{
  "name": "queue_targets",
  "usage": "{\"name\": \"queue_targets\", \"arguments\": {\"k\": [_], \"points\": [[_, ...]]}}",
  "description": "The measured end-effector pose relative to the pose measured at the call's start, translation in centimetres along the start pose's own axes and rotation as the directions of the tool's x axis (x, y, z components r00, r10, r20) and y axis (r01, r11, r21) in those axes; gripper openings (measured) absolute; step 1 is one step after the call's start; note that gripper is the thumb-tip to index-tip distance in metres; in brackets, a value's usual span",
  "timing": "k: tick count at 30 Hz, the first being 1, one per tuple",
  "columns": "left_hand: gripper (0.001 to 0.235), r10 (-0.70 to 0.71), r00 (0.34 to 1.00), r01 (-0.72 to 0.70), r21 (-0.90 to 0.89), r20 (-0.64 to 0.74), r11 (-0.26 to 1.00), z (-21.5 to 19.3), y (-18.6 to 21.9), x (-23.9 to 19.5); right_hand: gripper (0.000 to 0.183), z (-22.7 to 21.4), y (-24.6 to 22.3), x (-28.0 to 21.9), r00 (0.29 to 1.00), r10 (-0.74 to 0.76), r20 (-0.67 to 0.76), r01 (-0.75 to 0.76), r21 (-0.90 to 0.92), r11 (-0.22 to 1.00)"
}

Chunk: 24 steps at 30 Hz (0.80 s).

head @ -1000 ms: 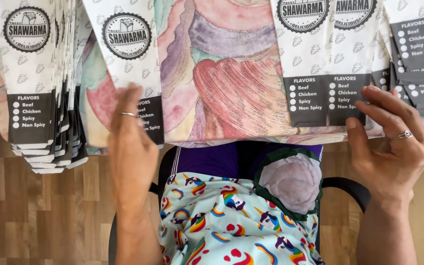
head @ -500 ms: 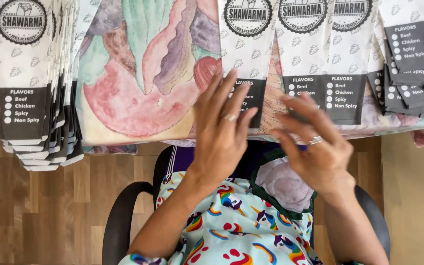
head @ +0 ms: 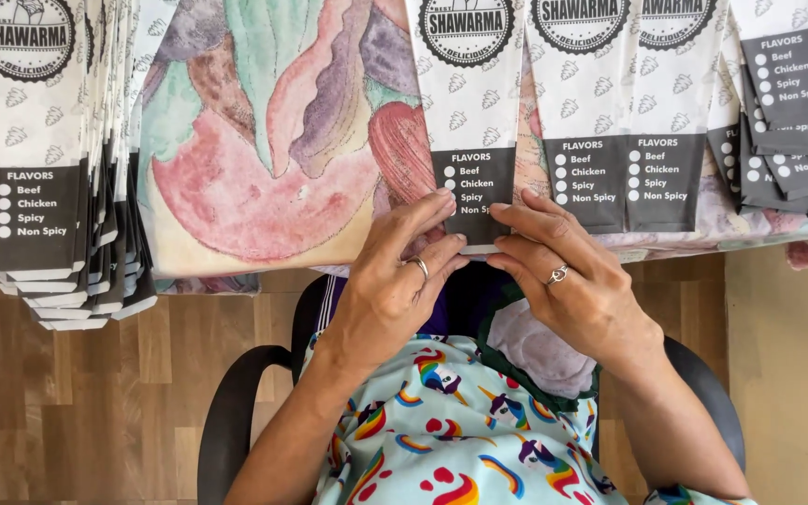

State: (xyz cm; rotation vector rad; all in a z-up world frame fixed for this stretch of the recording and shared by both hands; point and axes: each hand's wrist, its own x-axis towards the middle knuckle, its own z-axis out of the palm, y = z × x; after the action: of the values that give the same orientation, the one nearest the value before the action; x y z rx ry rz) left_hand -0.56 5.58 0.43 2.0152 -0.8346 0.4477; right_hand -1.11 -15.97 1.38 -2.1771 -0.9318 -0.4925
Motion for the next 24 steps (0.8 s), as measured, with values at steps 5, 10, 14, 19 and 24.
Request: {"name": "queue_targets", "arguments": {"k": [5, 10, 14, 19, 24], "points": [[0.011, -0.029, 1.0, 0.029, 0.007, -0.012, 1.0, 0.3, 0.1, -0.1, 0.011, -0.3, -0.2, 0.6, 1.0, 0.014, 0.011, -0.015, 0.05, 0.999], [0.003, -0.125, 0.987, 0.131, 0.064, -0.099, 0.989, 1.6, 0.8, 0.3, 0.008, 0.2, -1.2, 1.4, 0.988, 0.135, -0.072, -0.132, 0.047, 0.99], [0.014, -0.291, 0.939, 0.307, 0.071, -0.183, 0.949, 2.3, 1.9, 0.9, 0.005, 0.1, -1.9, 2.3, 0.954, 0.285, -0.094, -0.278, 0.081, 0.957], [0.025, -0.383, 0.905, 0.406, 0.104, -0.185, 0.908, 2.4, 1.7, 1.0, 0.014, -0.6, -2.0, 2.6, 0.9, 0.432, -0.056, -0.425, 0.112, 0.898], [0.035, -0.401, 0.916, 0.397, -0.104, -0.019, 0.912, 0.2, 1.0, 1.3, 0.015, -1.3, -2.2, 2.9, 0.868, 0.497, 0.011, -0.49, 0.193, 0.85]]}}
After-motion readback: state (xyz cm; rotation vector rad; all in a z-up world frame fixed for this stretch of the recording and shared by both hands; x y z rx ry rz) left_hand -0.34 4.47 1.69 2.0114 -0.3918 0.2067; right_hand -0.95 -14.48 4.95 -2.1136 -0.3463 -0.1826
